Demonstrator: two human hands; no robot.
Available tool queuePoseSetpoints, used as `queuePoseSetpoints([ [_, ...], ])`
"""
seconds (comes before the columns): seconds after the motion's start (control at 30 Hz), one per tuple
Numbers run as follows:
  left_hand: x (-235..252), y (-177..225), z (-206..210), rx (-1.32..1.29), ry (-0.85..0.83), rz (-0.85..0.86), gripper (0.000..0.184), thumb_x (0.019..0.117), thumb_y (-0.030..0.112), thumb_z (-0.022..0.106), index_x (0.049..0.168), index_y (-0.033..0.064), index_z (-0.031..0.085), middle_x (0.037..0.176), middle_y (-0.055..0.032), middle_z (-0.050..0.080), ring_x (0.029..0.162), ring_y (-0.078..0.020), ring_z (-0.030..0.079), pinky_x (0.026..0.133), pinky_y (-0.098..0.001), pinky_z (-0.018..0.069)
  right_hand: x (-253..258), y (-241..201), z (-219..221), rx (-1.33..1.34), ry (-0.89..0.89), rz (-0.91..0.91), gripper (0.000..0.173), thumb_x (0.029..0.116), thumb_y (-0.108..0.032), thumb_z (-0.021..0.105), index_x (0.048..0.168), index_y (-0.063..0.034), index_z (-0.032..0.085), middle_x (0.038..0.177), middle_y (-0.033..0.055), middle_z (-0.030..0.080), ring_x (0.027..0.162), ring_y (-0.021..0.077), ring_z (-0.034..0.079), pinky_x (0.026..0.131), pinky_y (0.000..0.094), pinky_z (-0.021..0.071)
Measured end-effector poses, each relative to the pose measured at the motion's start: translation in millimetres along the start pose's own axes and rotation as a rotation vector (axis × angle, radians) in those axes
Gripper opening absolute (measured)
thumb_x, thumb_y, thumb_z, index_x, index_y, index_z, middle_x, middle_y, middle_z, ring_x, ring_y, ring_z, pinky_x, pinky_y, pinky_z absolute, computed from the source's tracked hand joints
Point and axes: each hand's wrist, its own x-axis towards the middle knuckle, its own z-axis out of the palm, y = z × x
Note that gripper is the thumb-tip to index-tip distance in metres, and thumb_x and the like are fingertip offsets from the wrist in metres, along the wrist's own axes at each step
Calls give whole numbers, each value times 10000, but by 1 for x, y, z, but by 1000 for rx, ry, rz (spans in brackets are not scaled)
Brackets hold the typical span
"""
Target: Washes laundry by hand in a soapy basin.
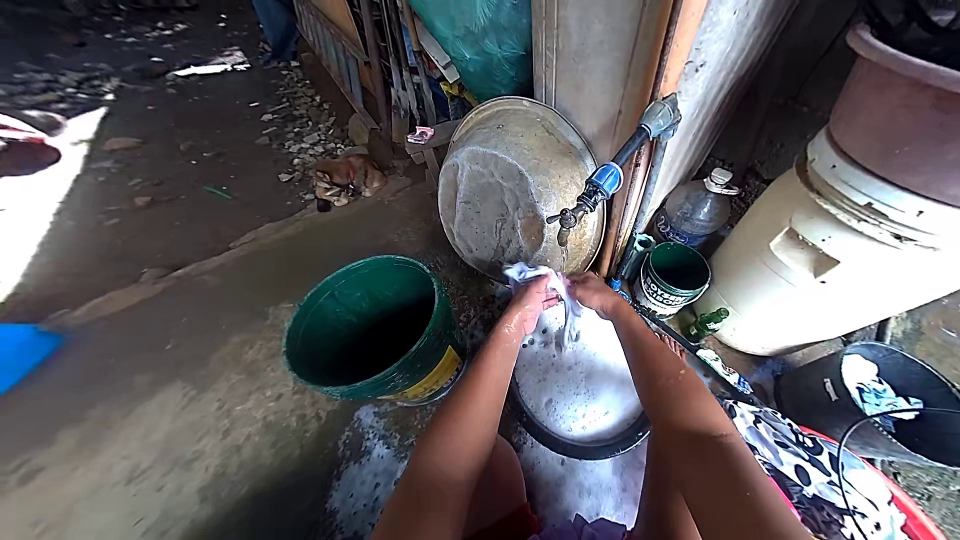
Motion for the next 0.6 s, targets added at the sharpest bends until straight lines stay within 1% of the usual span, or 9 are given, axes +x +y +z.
queuePoseSetpoints([
  [0.07, -5, 17, -1, -360, 67, 38, 341, 1129, 280, 306, 1125, 19, 525, 964, -135, 674, 869, -227, 694, 824, -382, 583, -1, 15, -4, -182, -121, 88, 348, 1041, -183, 549, 1272, 57, 649, 1340, 258, 619, 1293, 344, 564, 1124, 544, 398],
  [0.13, -1, 20, -10, -590, 174, 12, 317, 1115, 357, 337, 1046, 104, 515, 873, -77, 647, 767, -206, 678, 738, -382, 595, 0, 22, 0, -97, -84, 102, 300, 1037, -203, 541, 1151, 25, 699, 1234, 205, 661, 1194, 290, 597, 1052, 514, 436],
  [0.17, 3, 16, -16, -598, 219, -10, 292, 1108, 359, 376, 1095, 105, 519, 932, -85, 664, 809, -210, 687, 745, -389, 592, 0, 20, 5, 21, -59, 102, 276, 1027, -195, 544, 1136, 6, 697, 1217, 170, 661, 1165, 255, 594, 1023, 492, 450],
  [0.23, 6, 8, -18, -556, 196, -31, 307, 1112, 267, 401, 1325, 53, 455, 1207, -140, 635, 1019, -240, 674, 856, -409, 567, -1, 10, 15, 179, -110, 75, 316, 980, -157, 584, 1258, -23, 654, 1274, 131, 649, 1162, 226, 595, 964, 483, 486],
  [0.27, 7, 7, -13, -566, 191, -24, 298, 1110, 194, 389, 1351, 24, 433, 1257, -161, 615, 1056, -250, 673, 884, -402, 572, -1, 5, 20, 162, -167, 51, 378, 953, -152, 613, 1309, -25, 626, 1292, 134, 644, 1153, 227, 600, 939, 486, 498],
  [0.33, 7, 11, -2, -640, 222, 9, 263, 1096, 74, 352, 1340, -1, 415, 1273, -192, 606, 1069, -267, 679, 912, -395, 570, 3, 4, 29, 40, -214, 4, 367, 916, -207, 714, 1226, -16, 665, 1136, 123, 676, 945, 185, 602, 785, 429, 485],
  [0.43, 7, 10, 2, -750, 242, 63, 311, 1097, 59, 320, 1400, 10, 369, 1327, -197, 564, 1112, -274, 648, 952, -402, 543, 5, 4, 28, 146, -249, 6, 366, 922, -142, 737, 1246, -4, 638, 1157, 117, 672, 1011, 181, 635, 876, 414, 538],
  [0.5, 8, 8, -1, -786, 249, 79, 315, 1105, 88, 312, 1409, 25, 364, 1346, -188, 558, 1145, -271, 632, 969, -406, 530, 5, 0, 28, 267, -196, -21, 243, 946, -59, 676, 1175, 12, 638, 1086, 101, 671, 948, 147, 646, 838, 349, 552],
  [0.6, 13, 2, -9, -604, 187, 97, 330, 1094, 74, 367, 1422, 40, 358, 1319, -159, 565, 1124, -232, 620, 954, -379, 525, 4, -9, 21, 526, -116, -3, 242, 1019, -48, 502, 1223, 48, 591, 1084, 125, 650, 928, 158, 647, 850, 344, 556],
])
